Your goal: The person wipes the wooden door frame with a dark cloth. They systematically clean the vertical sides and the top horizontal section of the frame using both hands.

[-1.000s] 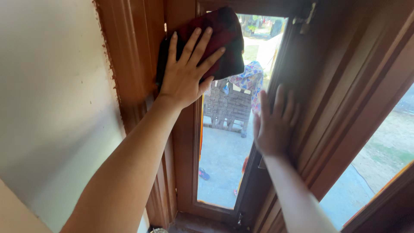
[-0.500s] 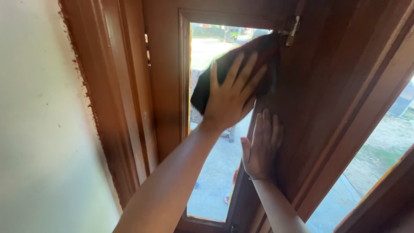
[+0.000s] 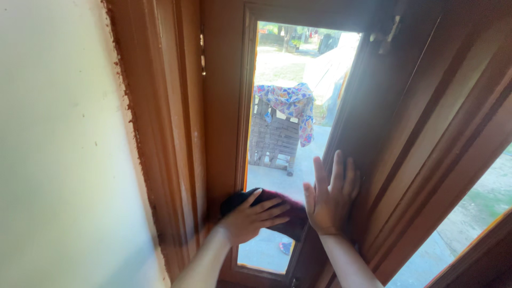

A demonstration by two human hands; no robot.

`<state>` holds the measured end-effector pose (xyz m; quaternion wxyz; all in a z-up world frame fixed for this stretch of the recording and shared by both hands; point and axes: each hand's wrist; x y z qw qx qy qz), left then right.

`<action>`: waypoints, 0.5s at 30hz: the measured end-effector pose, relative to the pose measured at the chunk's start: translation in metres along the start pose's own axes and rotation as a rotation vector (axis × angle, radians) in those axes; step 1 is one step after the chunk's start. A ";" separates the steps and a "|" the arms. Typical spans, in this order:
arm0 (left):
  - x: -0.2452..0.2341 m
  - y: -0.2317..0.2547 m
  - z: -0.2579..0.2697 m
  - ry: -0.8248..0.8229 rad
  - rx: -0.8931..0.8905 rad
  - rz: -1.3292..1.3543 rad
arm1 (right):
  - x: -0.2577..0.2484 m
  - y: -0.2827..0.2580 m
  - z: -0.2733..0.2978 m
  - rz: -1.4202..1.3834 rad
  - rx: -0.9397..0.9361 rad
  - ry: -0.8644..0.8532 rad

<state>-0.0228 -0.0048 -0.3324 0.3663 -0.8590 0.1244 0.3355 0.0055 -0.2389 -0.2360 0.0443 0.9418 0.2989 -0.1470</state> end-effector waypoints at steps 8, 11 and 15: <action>-0.060 -0.058 -0.025 -0.058 0.001 -0.108 | 0.000 -0.002 -0.003 0.006 0.022 -0.037; -0.109 -0.107 -0.070 0.048 0.025 -0.096 | -0.004 -0.003 -0.002 -0.014 0.005 -0.046; -0.176 -0.185 -0.137 0.119 0.235 -0.229 | -0.005 -0.006 -0.004 -0.036 0.026 -0.055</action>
Point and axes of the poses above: each hand's wrist, its own z-axis away from the middle knuckle, its own x-axis out of the palm, y = z × x, and after that the axes turned 3 degrees about y, right-handed
